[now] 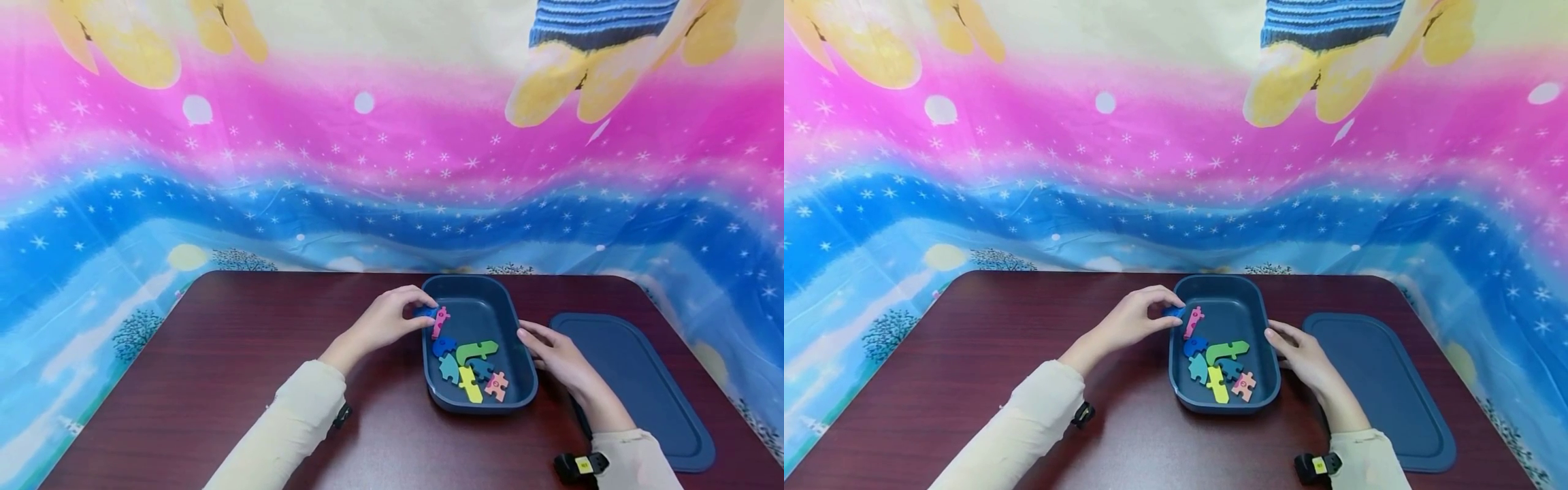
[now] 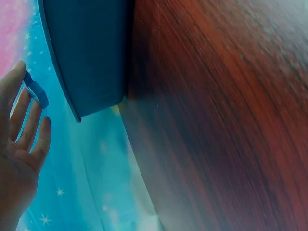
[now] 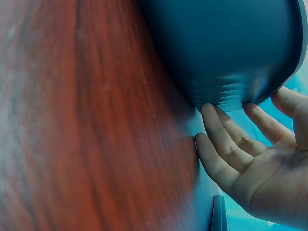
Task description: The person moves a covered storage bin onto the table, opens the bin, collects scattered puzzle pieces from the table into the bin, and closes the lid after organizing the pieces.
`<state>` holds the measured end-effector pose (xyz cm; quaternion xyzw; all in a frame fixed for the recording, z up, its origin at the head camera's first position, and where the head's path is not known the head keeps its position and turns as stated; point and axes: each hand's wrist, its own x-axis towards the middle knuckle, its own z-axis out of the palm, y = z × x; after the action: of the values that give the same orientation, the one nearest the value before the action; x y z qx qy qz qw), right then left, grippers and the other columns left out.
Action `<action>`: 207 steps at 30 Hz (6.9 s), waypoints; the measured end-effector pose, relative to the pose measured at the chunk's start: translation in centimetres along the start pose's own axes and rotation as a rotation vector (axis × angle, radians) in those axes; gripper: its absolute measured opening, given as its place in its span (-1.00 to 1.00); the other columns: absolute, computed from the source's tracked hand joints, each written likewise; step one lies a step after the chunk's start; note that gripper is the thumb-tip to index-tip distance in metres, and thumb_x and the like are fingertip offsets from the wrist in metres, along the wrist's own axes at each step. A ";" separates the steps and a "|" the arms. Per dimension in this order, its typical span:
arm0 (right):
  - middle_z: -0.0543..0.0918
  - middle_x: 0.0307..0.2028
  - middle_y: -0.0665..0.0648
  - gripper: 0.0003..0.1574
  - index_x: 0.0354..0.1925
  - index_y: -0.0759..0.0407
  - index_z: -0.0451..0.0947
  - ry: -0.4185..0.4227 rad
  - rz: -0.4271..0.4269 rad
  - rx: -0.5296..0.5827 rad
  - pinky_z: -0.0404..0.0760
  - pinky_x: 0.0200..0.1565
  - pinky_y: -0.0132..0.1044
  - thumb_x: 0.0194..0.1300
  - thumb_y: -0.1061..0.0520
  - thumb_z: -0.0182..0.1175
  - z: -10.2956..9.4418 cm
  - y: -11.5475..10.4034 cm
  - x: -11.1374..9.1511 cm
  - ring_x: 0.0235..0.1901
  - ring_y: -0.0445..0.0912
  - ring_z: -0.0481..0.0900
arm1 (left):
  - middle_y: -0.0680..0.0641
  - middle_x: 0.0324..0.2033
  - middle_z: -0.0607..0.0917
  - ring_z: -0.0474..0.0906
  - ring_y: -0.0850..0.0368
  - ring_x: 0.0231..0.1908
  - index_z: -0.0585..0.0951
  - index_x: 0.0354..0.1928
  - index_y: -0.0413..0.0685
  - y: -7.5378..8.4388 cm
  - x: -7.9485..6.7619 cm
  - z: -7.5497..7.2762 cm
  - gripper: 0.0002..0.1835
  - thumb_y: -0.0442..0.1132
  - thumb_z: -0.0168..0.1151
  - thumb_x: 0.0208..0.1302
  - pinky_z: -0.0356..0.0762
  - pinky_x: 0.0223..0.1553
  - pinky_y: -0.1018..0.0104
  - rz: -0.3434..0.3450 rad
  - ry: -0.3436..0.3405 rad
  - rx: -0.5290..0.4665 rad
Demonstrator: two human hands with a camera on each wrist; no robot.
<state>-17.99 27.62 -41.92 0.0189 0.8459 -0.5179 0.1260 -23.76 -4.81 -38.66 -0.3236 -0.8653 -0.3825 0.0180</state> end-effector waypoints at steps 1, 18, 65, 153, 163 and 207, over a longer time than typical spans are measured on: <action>0.28 0.35 0.48 -0.04 0.52 0.24 0.06 0.001 0.001 0.000 0.53 0.13 0.06 0.47 -0.33 -0.03 0.0 0.0 0.0 0.21 0.29 0.46 | 0.13 -0.11 0.63 0.49 0.23 -0.07 0.69 0.02 0.08 0.1 0.1 0.1 -0.71 -0.12 0.39 0.26 0.56 0.03 0.14 0.002 -0.001 -0.002; 0.27 0.35 0.50 -0.05 0.52 0.28 0.04 -0.007 -0.014 -0.005 0.55 0.11 0.06 0.49 -0.30 -0.05 -0.1 0.1 0.2 0.19 0.29 0.47 | 0.20 -0.10 0.62 0.49 0.26 -0.05 0.69 0.02 0.13 1.1 1.1 1.5 -0.70 -0.05 0.37 0.26 0.53 0.00 0.36 0.012 -0.031 -0.020; 0.30 0.34 0.49 -0.08 0.52 0.27 0.05 -0.008 -0.011 0.010 0.55 0.11 0.06 0.50 -0.27 -0.03 -0.2 0.1 0.0 0.18 0.26 0.49 | 0.15 0.07 0.62 0.47 0.25 0.16 0.68 0.08 0.15 0.5 2.7 4.2 -0.66 -0.08 0.39 0.26 0.43 0.21 0.30 0.022 -0.099 0.014; 0.31 0.34 0.49 -0.05 0.51 0.25 0.07 0.006 0.001 -0.011 0.56 0.10 0.04 0.47 -0.32 -0.02 0.0 0.1 0.0 0.16 0.24 0.51 | 0.27 -0.02 0.62 0.49 0.29 0.07 0.69 0.05 0.21 1.8 -8.1 -0.3 -0.68 -0.10 0.42 0.24 0.48 0.16 0.18 0.006 -0.003 -0.029; 0.36 0.31 0.47 -0.06 0.51 0.25 0.10 0.008 -0.007 -0.016 0.57 0.10 0.04 0.47 -0.31 -0.01 -0.1 0.0 0.1 0.13 0.22 0.54 | 0.35 -0.05 0.63 0.51 0.32 0.08 0.69 0.04 0.21 0.7 -9.0 -1.6 -0.67 -0.11 0.43 0.22 0.47 0.17 0.13 -0.081 0.070 -0.041; 0.65 0.09 0.23 -0.27 0.42 0.38 0.22 0.165 -0.159 -0.103 0.64 -0.12 -0.36 0.57 -0.11 -0.08 -6.8 -0.6 -0.5 -0.12 -0.31 0.67 | 0.37 -0.04 0.61 0.45 0.30 0.13 0.68 0.02 0.33 0.5 -9.8 -2.5 -0.70 -0.06 0.41 0.24 0.44 0.19 0.07 -0.136 0.087 0.022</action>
<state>-18.89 33.37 -38.38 -0.0124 0.8776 -0.4790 0.0154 -16.30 -11.59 -39.34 -0.2468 -0.8879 -0.3868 0.0331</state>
